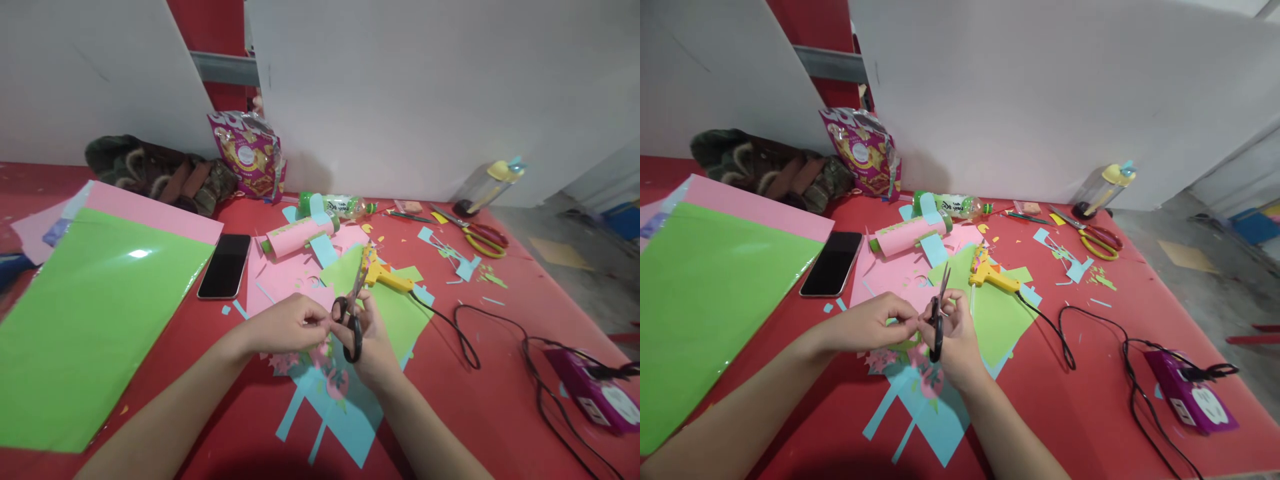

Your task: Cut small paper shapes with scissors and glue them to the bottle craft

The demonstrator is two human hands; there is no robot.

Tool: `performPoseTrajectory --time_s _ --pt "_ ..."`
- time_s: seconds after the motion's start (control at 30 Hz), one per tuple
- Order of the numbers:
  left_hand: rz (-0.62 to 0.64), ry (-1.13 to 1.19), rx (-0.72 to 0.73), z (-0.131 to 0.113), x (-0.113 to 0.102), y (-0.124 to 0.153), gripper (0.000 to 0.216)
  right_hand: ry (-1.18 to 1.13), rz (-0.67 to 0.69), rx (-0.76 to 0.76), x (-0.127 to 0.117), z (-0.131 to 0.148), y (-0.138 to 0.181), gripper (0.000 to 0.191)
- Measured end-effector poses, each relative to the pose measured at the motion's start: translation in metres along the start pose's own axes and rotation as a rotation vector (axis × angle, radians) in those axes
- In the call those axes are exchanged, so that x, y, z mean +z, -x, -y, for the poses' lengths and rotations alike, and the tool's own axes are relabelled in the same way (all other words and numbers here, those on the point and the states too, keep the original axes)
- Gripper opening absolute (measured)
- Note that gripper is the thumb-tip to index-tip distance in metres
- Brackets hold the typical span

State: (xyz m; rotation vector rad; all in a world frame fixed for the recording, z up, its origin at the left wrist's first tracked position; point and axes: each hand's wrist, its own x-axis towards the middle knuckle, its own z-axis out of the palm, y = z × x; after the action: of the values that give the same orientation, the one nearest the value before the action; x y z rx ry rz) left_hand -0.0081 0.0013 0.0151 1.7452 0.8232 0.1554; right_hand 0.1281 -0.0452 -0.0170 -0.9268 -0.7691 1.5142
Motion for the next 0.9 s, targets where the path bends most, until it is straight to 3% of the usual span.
performPoseTrajectory --time_s 0.23,0.4,0.63,0.9 --pt "-0.135 -0.182 0.029 0.0032 -0.0041 -0.0010 0.023 0.047 -0.035 -0.005 0.0007 -0.0023 -0.0004 0.039" --pt "-0.184 -0.155 0.000 0.0034 -0.0034 -0.0018 0.020 0.044 -0.103 -0.012 0.0019 -0.0024 -0.0009 0.040" --pt "-0.192 -0.056 -0.005 0.0010 -0.0043 -0.0012 0.023 0.066 -0.203 -0.079 0.0001 -0.0038 -0.0037 0.040" --pt "-0.193 -0.126 0.019 0.0045 0.0016 -0.0052 0.024 0.080 -0.221 -0.111 0.0018 -0.0029 -0.0025 0.041"
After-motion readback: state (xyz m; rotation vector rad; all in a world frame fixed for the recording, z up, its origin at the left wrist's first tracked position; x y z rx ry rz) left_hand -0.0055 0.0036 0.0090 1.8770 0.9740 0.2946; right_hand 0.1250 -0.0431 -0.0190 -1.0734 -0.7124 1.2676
